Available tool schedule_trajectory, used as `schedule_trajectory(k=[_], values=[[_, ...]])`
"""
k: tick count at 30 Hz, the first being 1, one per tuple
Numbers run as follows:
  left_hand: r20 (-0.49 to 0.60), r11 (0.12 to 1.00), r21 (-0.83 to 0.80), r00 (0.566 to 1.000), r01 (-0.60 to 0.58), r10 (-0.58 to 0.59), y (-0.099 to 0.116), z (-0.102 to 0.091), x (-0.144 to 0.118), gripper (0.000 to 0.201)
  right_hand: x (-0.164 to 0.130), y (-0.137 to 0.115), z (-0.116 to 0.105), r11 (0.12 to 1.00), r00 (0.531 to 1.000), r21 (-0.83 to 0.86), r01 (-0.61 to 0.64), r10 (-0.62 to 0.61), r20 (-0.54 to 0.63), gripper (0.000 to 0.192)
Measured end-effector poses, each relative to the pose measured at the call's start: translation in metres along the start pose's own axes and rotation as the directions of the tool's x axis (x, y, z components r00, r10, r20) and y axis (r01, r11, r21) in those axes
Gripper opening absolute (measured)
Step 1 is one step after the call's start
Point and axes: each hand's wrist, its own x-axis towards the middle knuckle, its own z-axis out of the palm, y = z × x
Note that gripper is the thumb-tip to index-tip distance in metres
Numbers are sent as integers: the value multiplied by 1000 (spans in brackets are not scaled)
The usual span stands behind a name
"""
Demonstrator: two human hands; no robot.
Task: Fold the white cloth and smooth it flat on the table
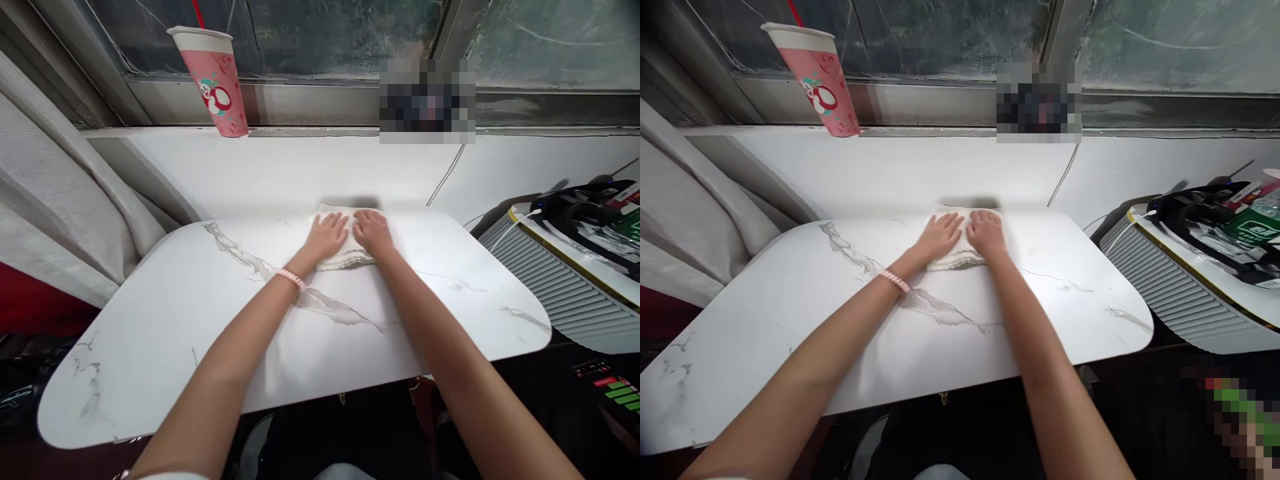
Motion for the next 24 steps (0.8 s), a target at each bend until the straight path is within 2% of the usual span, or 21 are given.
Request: schedule_trajectory(k=[4, 7, 10, 12, 14, 17, 21, 24], values=[[-39, 991, 55, 992, 119, -117, -90, -23, -58, 55, 16, -97, 30, 982, 987, 103, 156, -160, 30, 32], [-48, 977, 63, 978, 206, -203, -147, -40, -108, 56, 15, -168, 46, 953, 966, 170, 249, -257, 24, 29], [-64, 953, 71, 955, 293, -289, -182, -51, -150, 56, 10, -220, 57, 927, 950, 219, 305, -313, 5, 29], [-78, 945, 66, 946, 320, -314, -193, -54, -165, 59, 7, -239, 60, 916, 944, 244, 318, -329, 5, 31], [-79, 941, 67, 942, 331, -326, -199, -56, -169, 59, 8, -246, 62, 910, 942, 265, 319, -334, 12, 33], [-54, 933, 89, 937, 348, -344, -201, -58, -157, 54, 14, -242, 63, 910, 946, 284, 304, -323, 24, 33], [49, 911, 129, 915, 392, -401, -189, -61, -119, 54, 26, -220, 65, 922, 960, 286, 261, -280, 26, 29], [107, 904, 166, 904, 394, -414, -164, -55, -82, 57, 36, -188, 62, 933, 970, 280, 226, -241, 20, 28]])
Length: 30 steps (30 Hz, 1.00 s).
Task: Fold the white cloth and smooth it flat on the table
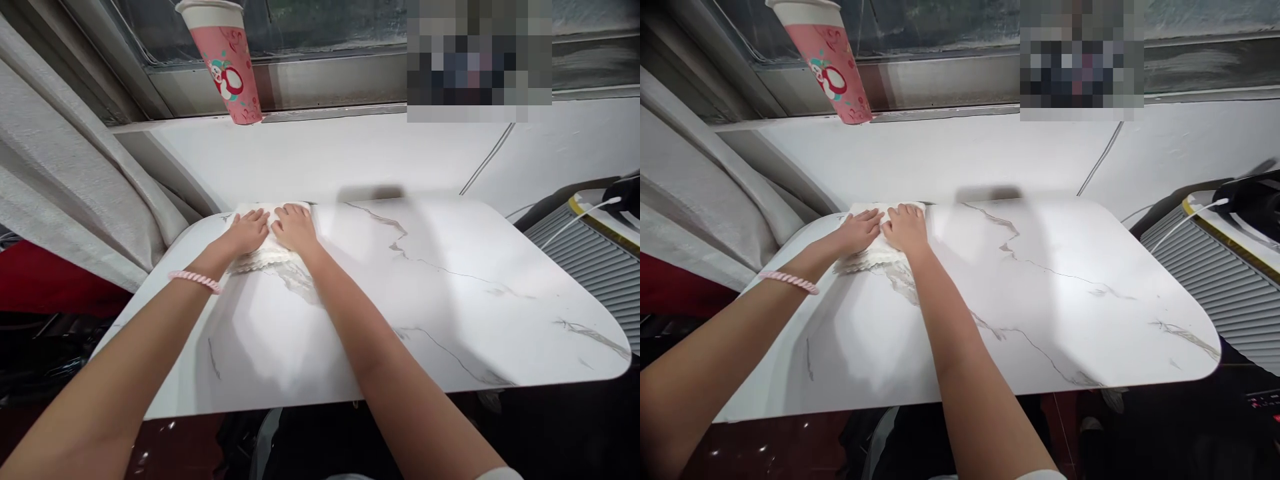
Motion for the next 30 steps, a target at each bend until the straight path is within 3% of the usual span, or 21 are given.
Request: schedule_trajectory(k=[5, 10, 13, 15, 19, 30], values=[[-89, 990, 6, 986, -142, 142, 93, 8, 27, 58, -13, 87, -43, 997, 997, 28, -66, 67, -28, 33], [-180, 955, -21, 940, -297, 288, 209, 23, 42, 56, -57, 186, -106, 986, 985, -58, -159, 154, -77, 37], [-223, 916, -58, 899, -398, 377, 267, 28, 43, 56, -90, 223, -138, 959, 961, -110, -261, 246, -130, 38], [-229, 888, -79, 875, -453, 426, 291, 29, 43, 56, -107, 236, -152, 939, 939, -119, -322, 300, -170, 38], [-183, 859, -132, 864, -494, 468, 304, 27, 44, 56, -121, 242, -158, 919, 911, -119, -377, 344, -226, 35], [-179, 858, -171, 872, -484, 456, 289, 28, 41, 55, -115, 223, -148, 899, 914, -225, -376, 318, -252, 35]])
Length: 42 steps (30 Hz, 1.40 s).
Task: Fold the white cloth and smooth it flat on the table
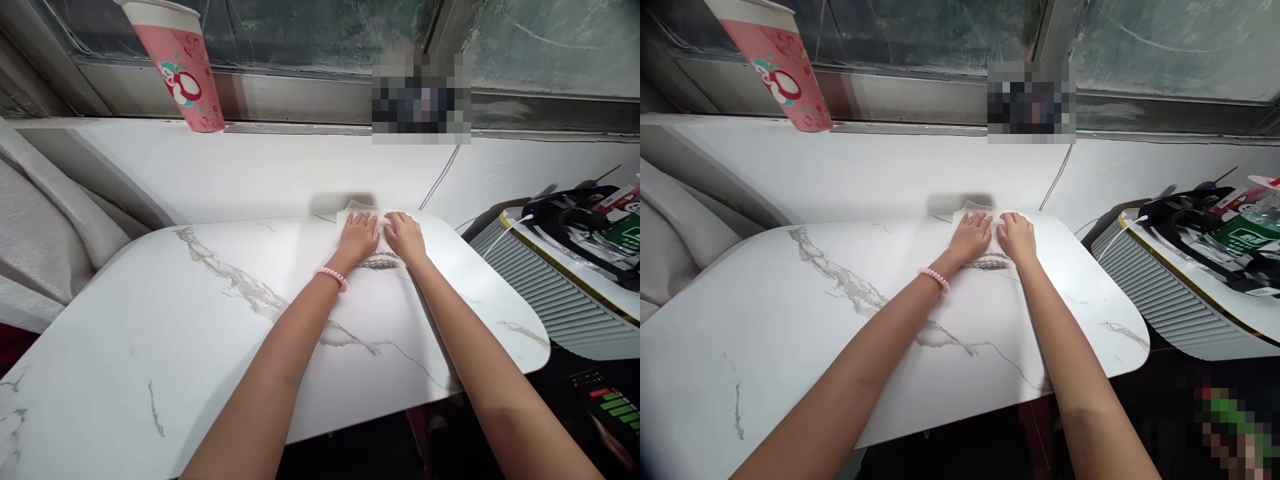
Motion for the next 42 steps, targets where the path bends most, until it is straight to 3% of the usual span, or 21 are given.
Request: schedule_trajectory(k=[4, 7, 10, 14, 16, 18, 21, 27, 32, 36, 42], values=[[-32, 1000, 20, 999, 15, -14, -23, -6, -13, 54, 3, -27, 10, 1000, 1000, -1, 0, 0, 9, 35], [-91, 997, 54, 995, 54, -49, -58, -17, -32, 53, 11, -66, 28, 998, 999, 49, 29, -30, 24, 35], [-139, 987, 99, 984, 125, -111, -112, -36, -65, 51, 17, -127, 54, 991, 994, 105, 86, -93, 60, 33], [-125, 958, 135, 963, 253, -237, -188, -68, -126, 53, 13, -225, 88, 956, 971, 194, 219, -234, 58, 27], [-132, 934, 136, 940, 331, -314, -216, -80, -156, 53, 5, -266, 99, 936, 956, 226, 271, -288, 45, 25], [-140, 902, 130, 908, 411, -394, -231, -88, -179, 53, -1, -295, 104, 920, 945, 253, 299, -323, 58, 25], [-151, 855, 125, 861, 504, -486, -234, -91, -194, 53, -4, -311, 105, 897, 925, 309, 316, -364, 111, 27], [-207, 793, 140, 801, 593, -562, -207, -81, -189, 52, 4, -292, 100, 844, 880, 421, 331, -437, 185, 31], [-304, 774, 144, 771, 617, -559, -168, -61, -172, 51, 13, -249, 90, 791, 826, 469, 392, -527, 198, 36], [-331, 816, 153, 807, 557, -489, -123, -41, -134, 51, 20, -186, 74, 799, 837, 438, 412, -522, 164, 38], [-260, 941, 122, 925, 316, -277, -32, -8, -64, 52, 12, -53, 30, 904, 926, 280, 324, -364, 102, 39]])
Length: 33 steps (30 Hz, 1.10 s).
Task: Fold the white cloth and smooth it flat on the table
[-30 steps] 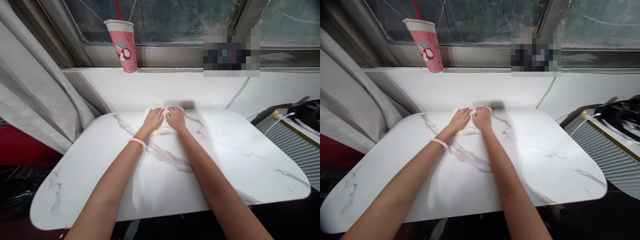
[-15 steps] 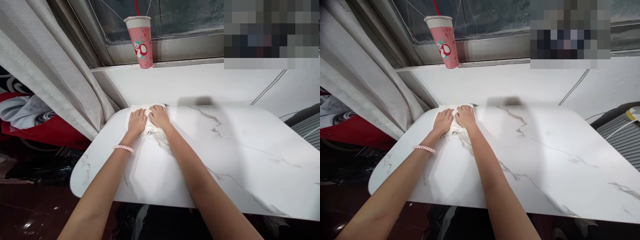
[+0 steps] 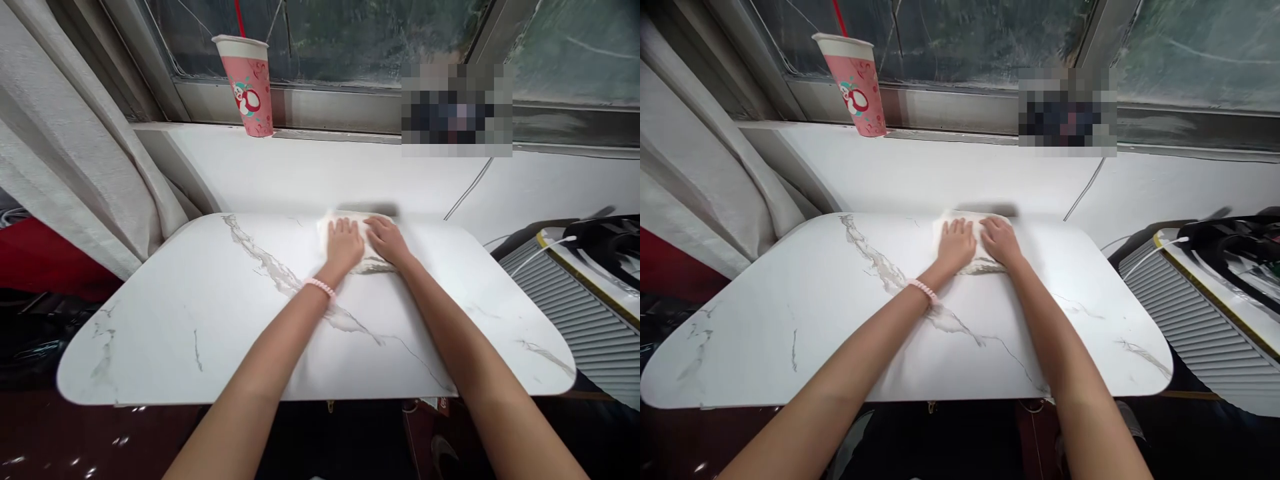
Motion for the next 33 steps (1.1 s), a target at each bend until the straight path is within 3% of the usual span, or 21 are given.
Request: schedule_trajectory(k=[4, 7, 10, 15, 19, 21, 24, 29, 31, 33], values=[[80, 986, -89, 985, -144, 151, 69, 13, 8, 53, -54, 48, -45, 985, 985, -80, -150, 142, -96, 39], [136, 963, -146, 959, -227, 247, 98, 15, 7, 54, -83, 58, -66, 960, 960, -124, -252, 232, -158, 38], [160, 942, -185, 937, -279, 309, 104, 13, 4, 54, -94, 47, -73, 927, 936, -177, -330, 297, -189, 39], [138, 931, -164, 927, -325, 348, 88, 5, -8, 52, -92, 14, -69, 887, 920, -255, -384, 345, -185, 38], [130, 918, -96, 909, -385, 395, 49, -7, -30, 51, -89, -26, -50, 879, 921, -276, -388, 355, -162, 37], [106, 921, -52, 915, -385, 389, 15, -15, -44, 51, -81, -56, -33, 899, 935, -259, -354, 331, -130, 36], [45, 943, 13, 943, -331, 330, -53, -29, -69, 50, -60, -110, 2, 941, 964, -206, -267, 260, -58, 32], [-11, 978, 108, 984, -177, 180, -167, -63, -114, 53, -20, -200, 59, 997, 999, -78, -8, 11, 37, 26], [-12, 981, 152, 993, -118, 121, -196, -79, -130, 52, -11, -225, 74, 994, 993, -23, 104, -102, 65, 23], [22, 978, 186, 996, -90, 87, -211, -91, -144, 49, -8, -239, 82, 981, 978, 28, 190, -192, 79, 23]])
